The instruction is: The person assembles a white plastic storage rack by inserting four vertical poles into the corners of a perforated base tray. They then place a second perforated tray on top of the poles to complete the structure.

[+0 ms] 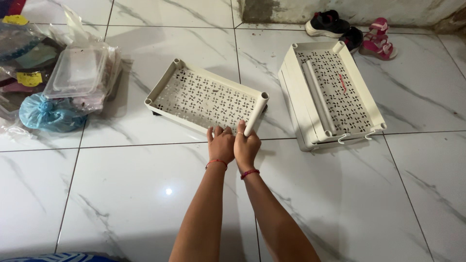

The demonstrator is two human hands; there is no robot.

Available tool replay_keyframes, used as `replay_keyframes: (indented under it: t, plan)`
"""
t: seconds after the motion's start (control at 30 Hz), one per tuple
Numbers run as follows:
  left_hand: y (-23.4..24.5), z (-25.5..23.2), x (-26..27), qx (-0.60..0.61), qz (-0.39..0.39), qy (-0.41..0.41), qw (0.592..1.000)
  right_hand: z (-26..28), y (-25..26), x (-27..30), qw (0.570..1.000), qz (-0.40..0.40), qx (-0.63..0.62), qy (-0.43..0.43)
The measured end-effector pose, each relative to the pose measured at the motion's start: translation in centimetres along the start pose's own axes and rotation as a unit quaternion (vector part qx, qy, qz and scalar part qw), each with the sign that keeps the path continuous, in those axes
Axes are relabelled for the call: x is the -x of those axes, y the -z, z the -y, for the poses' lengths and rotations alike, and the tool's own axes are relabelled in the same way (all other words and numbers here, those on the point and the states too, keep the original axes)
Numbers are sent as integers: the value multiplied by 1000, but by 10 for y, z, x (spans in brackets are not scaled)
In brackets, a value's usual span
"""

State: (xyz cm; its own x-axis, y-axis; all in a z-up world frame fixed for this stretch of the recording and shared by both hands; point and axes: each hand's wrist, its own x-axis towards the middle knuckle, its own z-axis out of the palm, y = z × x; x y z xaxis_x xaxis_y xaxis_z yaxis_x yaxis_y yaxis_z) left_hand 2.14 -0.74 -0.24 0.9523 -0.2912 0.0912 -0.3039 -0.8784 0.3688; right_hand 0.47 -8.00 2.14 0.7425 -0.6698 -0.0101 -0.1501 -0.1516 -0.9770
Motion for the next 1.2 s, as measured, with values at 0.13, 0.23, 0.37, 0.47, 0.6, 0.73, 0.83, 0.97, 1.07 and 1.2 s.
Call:
replay_keyframes:
  t: [0.13,0.23,0.37,0.47,0.6,0.73,0.83,0.97,1.07,1.2]
  plan:
    - [-12,5,-4,-14,-23,-4,1000,16,1,-6,995,37,-84,27]
    - [-9,8,-8,13,-89,-33,995,40,-2,-14,986,77,-121,89]
    - [22,-4,-6,56,15,13,998,60,-4,-31,981,125,-128,74]
    - [31,-6,-4,27,32,22,999,56,-1,-28,986,112,-112,47]
    - [23,-4,-2,32,-11,-2,999,49,6,-20,988,101,-99,-55]
    - [15,2,-2,32,-7,-11,999,45,9,-20,988,124,-38,-84]
    - [7,5,-2,23,-25,-22,999,40,10,-17,986,146,-28,-71]
    - [6,6,0,5,-33,-32,999,38,14,-15,985,168,17,-44]
    - [14,-1,5,6,-2,-19,1000,39,23,-17,984,168,61,-17]
    - [23,-12,10,13,10,-10,1000,42,38,-25,980,162,98,-63]
